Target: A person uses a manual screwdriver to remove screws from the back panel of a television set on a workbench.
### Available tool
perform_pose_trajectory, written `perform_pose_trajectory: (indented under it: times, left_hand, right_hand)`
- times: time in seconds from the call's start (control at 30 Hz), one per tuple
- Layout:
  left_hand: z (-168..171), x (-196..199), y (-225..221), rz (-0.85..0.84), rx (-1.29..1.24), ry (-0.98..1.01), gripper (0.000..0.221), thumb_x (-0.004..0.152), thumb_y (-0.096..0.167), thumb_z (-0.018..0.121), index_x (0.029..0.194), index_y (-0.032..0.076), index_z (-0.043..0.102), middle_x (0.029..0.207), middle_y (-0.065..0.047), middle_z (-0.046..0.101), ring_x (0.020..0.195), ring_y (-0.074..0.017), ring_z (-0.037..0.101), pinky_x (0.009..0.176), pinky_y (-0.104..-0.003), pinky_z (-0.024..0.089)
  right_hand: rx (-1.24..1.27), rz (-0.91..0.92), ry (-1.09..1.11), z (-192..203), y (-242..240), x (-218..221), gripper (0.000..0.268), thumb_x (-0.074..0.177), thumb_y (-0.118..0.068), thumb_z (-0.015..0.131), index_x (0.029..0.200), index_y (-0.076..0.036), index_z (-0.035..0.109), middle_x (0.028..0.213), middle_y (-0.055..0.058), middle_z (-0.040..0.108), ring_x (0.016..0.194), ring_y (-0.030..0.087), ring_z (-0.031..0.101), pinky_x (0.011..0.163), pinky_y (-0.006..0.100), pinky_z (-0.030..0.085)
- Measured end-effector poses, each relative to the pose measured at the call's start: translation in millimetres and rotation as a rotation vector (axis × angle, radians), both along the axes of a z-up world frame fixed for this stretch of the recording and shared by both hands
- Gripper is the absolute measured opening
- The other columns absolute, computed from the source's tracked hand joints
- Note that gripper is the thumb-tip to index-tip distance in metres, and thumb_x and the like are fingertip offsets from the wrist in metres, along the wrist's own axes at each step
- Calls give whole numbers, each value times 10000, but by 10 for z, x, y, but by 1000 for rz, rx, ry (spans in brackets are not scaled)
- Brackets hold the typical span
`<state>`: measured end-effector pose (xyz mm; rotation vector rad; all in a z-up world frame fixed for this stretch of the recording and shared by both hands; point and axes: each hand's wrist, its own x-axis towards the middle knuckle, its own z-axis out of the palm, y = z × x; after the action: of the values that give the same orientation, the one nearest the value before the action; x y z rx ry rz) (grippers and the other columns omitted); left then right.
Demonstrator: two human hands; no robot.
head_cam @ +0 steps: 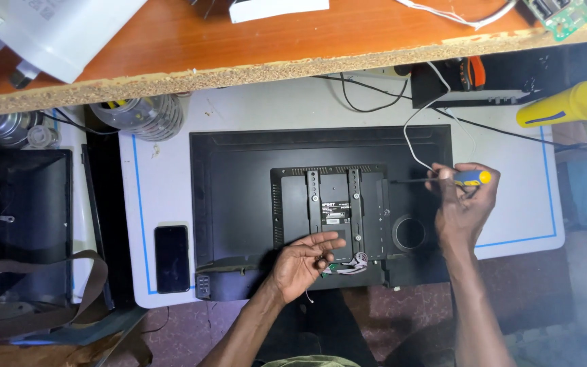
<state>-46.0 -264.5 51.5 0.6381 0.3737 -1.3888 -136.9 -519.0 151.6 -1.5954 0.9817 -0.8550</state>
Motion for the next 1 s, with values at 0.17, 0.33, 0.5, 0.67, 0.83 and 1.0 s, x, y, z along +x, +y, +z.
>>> perform_pose_trajectory:
  times: [0.17, 0.33, 0.5, 0.67, 0.83, 1.0]
  left_hand:
    - [-29, -12, 60, -74, -24, -34, 440, 812, 68, 546, 1214, -54, 678, 1051, -218, 742, 728, -182, 628, 578, -217, 448]
    - [-88, -43, 120, -100, -155, -80, 419, 778, 7, 484, 1119, -113, 696, 961, -251, 746, 804, -319, 719, 663, -292, 526]
    - [-113, -31, 219, -162, -105, -151, 410, 870, 134, 501, 1151, -78, 711, 994, -228, 760, 711, -227, 688, 624, -265, 486]
    - [-64, 5, 280, -174, -31, -191, 401, 866, 98, 514, 1166, -85, 705, 987, -227, 759, 726, -231, 687, 665, -268, 502]
    - [10, 65, 298, -158, 10, -233, 369, 889, 45, 498, 1159, -111, 694, 960, -243, 748, 775, -259, 707, 677, -283, 543]
    - [5, 109, 317, -174, 46, -227, 375, 873, 47, 514, 1158, -117, 695, 941, -240, 753, 751, -251, 701, 676, -281, 536]
  right_hand:
    - [-212, 74, 50, 37, 77, 162, 354, 1075, -280, 639, 1185, -67, 379, 1157, 276, 684, 1107, 295, 710, 965, 341, 568]
    - [-126, 101, -58, -119, 69, 211, 389, 1060, -297, 651, 1176, -82, 348, 1126, 255, 658, 1030, 312, 702, 966, 393, 600]
    - [-75, 90, -13, -228, 50, 247, 422, 1034, -346, 668, 1186, -94, 367, 1156, 225, 674, 1022, 285, 714, 959, 371, 591]
    - [-95, 84, -2, -299, -13, 263, 402, 1046, -351, 661, 1171, -87, 384, 1135, 212, 662, 997, 262, 700, 930, 360, 614]
    - [-358, 9, 316, -89, -32, 281, 429, 894, 4, 769, 1205, -74, 484, 984, 178, 712, 671, 206, 663, 732, 326, 540]
    - [-547, 243, 669, -171, -341, 190, 352, 892, -125, 851, 1147, -80, 613, 945, 144, 728, 717, 337, 676, 661, 440, 522]
